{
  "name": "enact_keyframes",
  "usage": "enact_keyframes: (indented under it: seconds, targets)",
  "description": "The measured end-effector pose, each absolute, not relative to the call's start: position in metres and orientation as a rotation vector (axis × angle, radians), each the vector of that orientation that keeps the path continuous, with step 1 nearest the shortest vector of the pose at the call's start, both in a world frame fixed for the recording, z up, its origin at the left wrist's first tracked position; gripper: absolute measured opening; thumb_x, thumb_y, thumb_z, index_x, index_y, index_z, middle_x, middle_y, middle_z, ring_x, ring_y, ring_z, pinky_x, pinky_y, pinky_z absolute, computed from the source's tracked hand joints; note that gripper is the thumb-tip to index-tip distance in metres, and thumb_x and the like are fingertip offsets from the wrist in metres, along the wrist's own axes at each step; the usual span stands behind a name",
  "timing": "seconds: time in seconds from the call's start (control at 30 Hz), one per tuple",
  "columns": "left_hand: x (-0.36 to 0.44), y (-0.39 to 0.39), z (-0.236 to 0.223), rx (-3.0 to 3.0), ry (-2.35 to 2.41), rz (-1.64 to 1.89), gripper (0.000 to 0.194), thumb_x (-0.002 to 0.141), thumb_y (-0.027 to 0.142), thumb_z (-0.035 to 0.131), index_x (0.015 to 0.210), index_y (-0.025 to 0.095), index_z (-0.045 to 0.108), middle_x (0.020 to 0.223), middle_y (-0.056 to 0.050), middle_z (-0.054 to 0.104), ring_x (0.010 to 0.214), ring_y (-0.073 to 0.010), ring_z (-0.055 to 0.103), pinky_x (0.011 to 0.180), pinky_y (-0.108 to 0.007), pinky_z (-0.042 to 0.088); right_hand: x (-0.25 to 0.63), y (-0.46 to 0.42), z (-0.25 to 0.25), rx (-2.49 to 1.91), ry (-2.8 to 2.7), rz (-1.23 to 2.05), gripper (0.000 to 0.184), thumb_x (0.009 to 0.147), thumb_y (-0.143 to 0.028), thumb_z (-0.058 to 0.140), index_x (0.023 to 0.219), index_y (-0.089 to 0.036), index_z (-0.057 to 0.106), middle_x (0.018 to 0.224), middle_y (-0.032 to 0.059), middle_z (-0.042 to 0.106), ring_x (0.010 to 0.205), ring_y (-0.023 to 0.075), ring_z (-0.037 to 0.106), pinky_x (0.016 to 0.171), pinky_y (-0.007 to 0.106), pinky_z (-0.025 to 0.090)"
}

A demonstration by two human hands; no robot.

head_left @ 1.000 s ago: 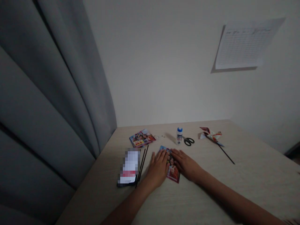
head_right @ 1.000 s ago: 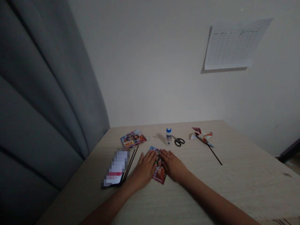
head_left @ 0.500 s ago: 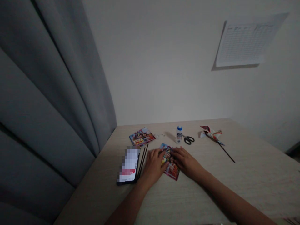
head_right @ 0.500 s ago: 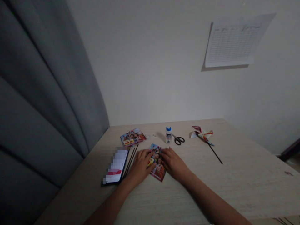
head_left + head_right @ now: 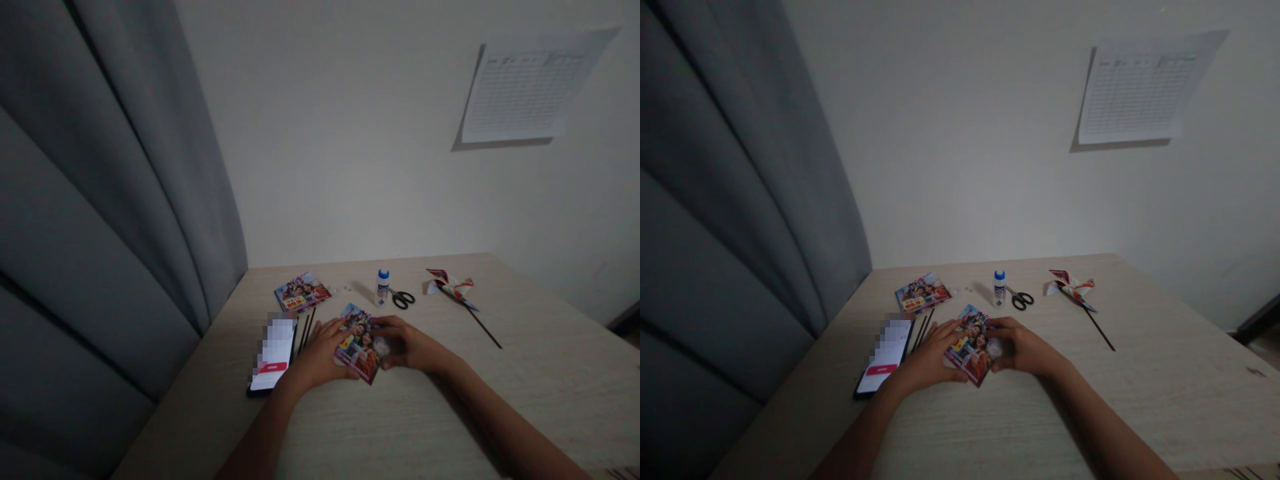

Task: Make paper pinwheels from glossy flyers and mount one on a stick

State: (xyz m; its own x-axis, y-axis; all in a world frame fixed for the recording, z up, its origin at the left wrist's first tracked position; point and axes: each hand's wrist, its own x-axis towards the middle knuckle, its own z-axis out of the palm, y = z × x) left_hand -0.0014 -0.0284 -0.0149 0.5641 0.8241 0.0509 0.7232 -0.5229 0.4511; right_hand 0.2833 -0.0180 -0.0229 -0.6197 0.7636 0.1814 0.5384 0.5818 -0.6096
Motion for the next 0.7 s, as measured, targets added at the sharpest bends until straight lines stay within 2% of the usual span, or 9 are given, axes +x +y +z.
enact_keyframes:
  seconds: [0.17, 0.4, 0.57, 0.7]
  targets:
    - [0.001, -0.028, -0.013, 2.435, 1.259, 0.406, 0.078, 0.070, 0.060, 0.079, 0.140, 0.035, 0.055, 0.158, -0.009, 0.039, 0.147, -0.0302, 0.032, 0.121, -0.057, 0.018, 0.285, -0.017, -0.023, -1.029, -2.390, 0.699, 0.058, 0.077, -0.048, 0.079, 0.130, -0.027, 0.066, 0.147, 0.0121, 0.052, 0.133, 0.0313, 0.050, 0.114, 0.048, 0.040]
    - [0.002, -0.022, -0.019, 2.414, 1.313, 0.544, 0.035, 0.095, 0.048, 0.057, 0.123, 0.030, 0.069, 0.145, -0.006, 0.056, 0.138, -0.0248, 0.046, 0.120, -0.055, 0.021, 0.285, -0.017, -0.018, -1.019, -2.431, 0.549, 0.050, 0.082, -0.051, 0.074, 0.126, -0.029, 0.068, 0.141, 0.0103, 0.058, 0.129, 0.0283, 0.053, 0.111, 0.047, 0.041]
    - [0.006, -0.024, -0.016, 2.431, 1.326, 0.623, 0.032, 0.100, 0.041, 0.050, 0.122, 0.027, 0.067, 0.132, -0.005, 0.067, 0.126, -0.0213, 0.057, 0.119, -0.050, 0.025, 0.279, -0.018, -0.020, -1.102, -2.393, 0.386, 0.031, 0.094, -0.045, 0.059, 0.116, -0.029, 0.073, 0.128, 0.0082, 0.068, 0.120, 0.0257, 0.059, 0.108, 0.046, 0.039]
    - [0.009, -0.028, -0.012, 2.422, 1.364, 0.642, 0.036, 0.100, 0.045, 0.048, 0.127, 0.027, 0.063, 0.129, -0.005, 0.068, 0.122, -0.0216, 0.059, 0.118, -0.051, 0.027, 0.273, -0.020, -0.019, -1.193, -2.340, 0.339, 0.029, 0.098, -0.040, 0.051, 0.110, -0.027, 0.074, 0.117, 0.0064, 0.072, 0.112, 0.0242, 0.061, 0.104, 0.046, 0.039]
